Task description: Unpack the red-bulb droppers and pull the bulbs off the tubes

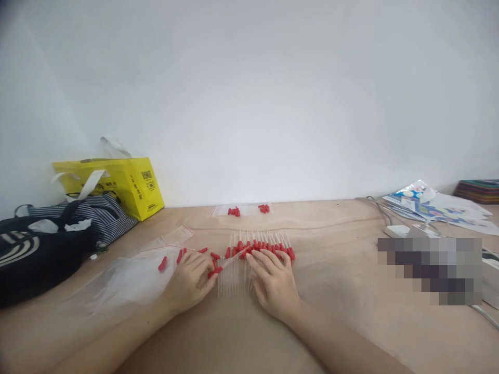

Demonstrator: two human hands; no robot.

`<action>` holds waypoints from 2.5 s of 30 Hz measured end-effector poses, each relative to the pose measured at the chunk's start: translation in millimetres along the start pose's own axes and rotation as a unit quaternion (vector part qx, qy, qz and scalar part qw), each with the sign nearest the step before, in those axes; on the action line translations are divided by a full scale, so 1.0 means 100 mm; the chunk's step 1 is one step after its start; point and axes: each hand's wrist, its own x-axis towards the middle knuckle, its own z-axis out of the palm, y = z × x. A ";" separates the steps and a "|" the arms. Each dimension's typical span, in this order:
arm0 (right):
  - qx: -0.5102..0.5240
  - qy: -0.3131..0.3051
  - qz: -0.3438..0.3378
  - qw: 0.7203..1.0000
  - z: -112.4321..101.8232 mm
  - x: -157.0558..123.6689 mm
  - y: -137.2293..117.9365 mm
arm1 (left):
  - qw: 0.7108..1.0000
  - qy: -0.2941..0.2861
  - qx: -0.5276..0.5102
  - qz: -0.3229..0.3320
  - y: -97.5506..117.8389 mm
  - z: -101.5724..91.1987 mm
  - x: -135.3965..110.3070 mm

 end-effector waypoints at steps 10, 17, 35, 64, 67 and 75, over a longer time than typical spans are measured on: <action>0.010 0.000 -0.121 0.993 0.24 0.00 -0.02 | 0.988 0.100 -0.023 0.114 0.18 0.16 -0.06; 0.015 0.014 -0.120 0.993 0.27 0.02 -0.05 | 0.990 0.099 -0.010 0.096 0.19 0.21 -0.04; -0.007 0.029 -0.131 0.991 0.21 0.02 -0.06 | 0.991 0.066 0.038 0.112 0.19 0.24 -0.07; 0.109 -0.073 0.008 0.991 0.31 -0.03 0.01 | 0.979 0.066 -0.076 -0.175 -0.35 0.14 -0.18; 0.125 -0.054 0.008 0.991 0.32 0.03 -0.03 | 0.987 0.052 -0.084 -0.126 -0.32 0.18 -0.18; 0.114 -0.031 0.027 0.993 0.48 0.10 -0.12 | 0.989 0.031 -0.091 -0.108 -0.23 0.12 -0.19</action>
